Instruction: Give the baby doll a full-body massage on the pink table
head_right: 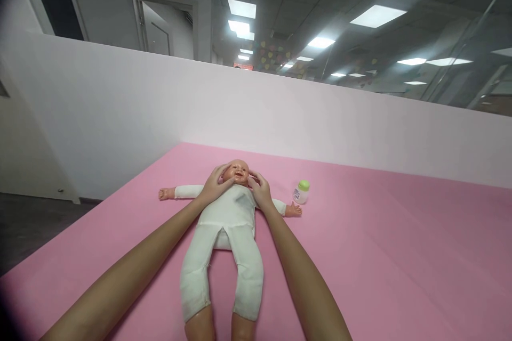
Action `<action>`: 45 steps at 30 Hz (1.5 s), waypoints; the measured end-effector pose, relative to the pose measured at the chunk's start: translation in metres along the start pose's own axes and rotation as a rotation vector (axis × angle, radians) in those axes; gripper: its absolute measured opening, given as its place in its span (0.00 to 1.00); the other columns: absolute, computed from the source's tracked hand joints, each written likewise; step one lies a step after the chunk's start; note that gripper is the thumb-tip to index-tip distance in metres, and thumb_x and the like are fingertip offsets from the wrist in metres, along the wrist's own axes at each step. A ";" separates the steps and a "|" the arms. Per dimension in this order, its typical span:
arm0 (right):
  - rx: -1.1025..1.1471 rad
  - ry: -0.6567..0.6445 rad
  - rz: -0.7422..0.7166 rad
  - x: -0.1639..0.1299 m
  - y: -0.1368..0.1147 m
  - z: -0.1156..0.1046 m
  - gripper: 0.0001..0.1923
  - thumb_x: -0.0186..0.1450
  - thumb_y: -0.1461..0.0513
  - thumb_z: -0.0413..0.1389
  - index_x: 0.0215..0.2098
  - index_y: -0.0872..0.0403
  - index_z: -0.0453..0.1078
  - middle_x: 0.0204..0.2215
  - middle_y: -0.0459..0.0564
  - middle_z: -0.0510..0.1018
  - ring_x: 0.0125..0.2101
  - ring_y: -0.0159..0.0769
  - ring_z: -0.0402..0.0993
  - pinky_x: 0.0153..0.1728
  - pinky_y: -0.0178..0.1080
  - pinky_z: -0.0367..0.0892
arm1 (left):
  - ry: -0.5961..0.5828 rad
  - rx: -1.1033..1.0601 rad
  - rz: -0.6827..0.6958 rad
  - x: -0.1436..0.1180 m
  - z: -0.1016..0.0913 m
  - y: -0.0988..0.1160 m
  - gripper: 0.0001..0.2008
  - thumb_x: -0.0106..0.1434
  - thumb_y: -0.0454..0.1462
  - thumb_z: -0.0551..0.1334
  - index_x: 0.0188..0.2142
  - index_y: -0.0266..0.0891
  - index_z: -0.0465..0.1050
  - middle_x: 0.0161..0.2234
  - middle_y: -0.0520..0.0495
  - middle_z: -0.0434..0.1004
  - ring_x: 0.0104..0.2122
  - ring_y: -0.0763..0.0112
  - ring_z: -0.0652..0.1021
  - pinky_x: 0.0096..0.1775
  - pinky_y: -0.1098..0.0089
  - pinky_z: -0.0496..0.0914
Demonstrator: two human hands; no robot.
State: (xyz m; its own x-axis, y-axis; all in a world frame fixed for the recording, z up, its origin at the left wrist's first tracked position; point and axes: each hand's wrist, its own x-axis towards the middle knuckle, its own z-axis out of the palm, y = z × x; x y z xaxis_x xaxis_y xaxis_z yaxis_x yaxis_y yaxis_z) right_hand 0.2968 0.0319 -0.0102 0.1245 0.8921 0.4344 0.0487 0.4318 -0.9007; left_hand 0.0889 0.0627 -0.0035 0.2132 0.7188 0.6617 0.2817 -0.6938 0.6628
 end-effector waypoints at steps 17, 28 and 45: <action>-0.279 0.419 -0.133 0.027 -0.057 -0.117 0.19 0.63 0.49 0.55 0.43 0.53 0.79 0.45 0.54 0.84 0.48 0.45 0.78 0.48 0.46 0.74 | -0.023 0.007 -0.085 0.010 -0.002 0.006 0.33 0.65 0.54 0.64 0.66 0.50 0.66 0.63 0.44 0.69 0.63 0.53 0.70 0.60 0.55 0.71; -0.829 0.393 0.005 0.018 -0.040 -0.162 0.09 0.60 0.57 0.59 0.36 0.48 0.80 0.42 0.50 0.83 0.47 0.48 0.76 0.55 0.53 0.68 | -0.028 0.042 -0.110 0.012 -0.003 0.010 0.33 0.64 0.54 0.63 0.65 0.46 0.66 0.63 0.42 0.69 0.63 0.52 0.70 0.60 0.53 0.71; -0.595 0.439 -0.249 0.008 0.016 -0.155 0.15 0.65 0.63 0.48 0.38 0.51 0.78 0.43 0.53 0.74 0.43 0.43 0.75 0.47 0.46 0.70 | 0.195 0.083 0.132 0.024 0.005 0.082 0.15 0.70 0.46 0.59 0.46 0.40 0.76 0.46 0.42 0.79 0.45 0.60 0.78 0.45 0.63 0.72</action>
State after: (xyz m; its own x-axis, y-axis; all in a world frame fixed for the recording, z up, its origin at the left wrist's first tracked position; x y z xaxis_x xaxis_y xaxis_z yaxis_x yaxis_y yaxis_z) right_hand 0.4525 0.0252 -0.0232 0.4145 0.5904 0.6925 0.6351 0.3574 -0.6848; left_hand 0.1224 0.0235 0.0653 0.0709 0.5941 0.8012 0.3408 -0.7693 0.5403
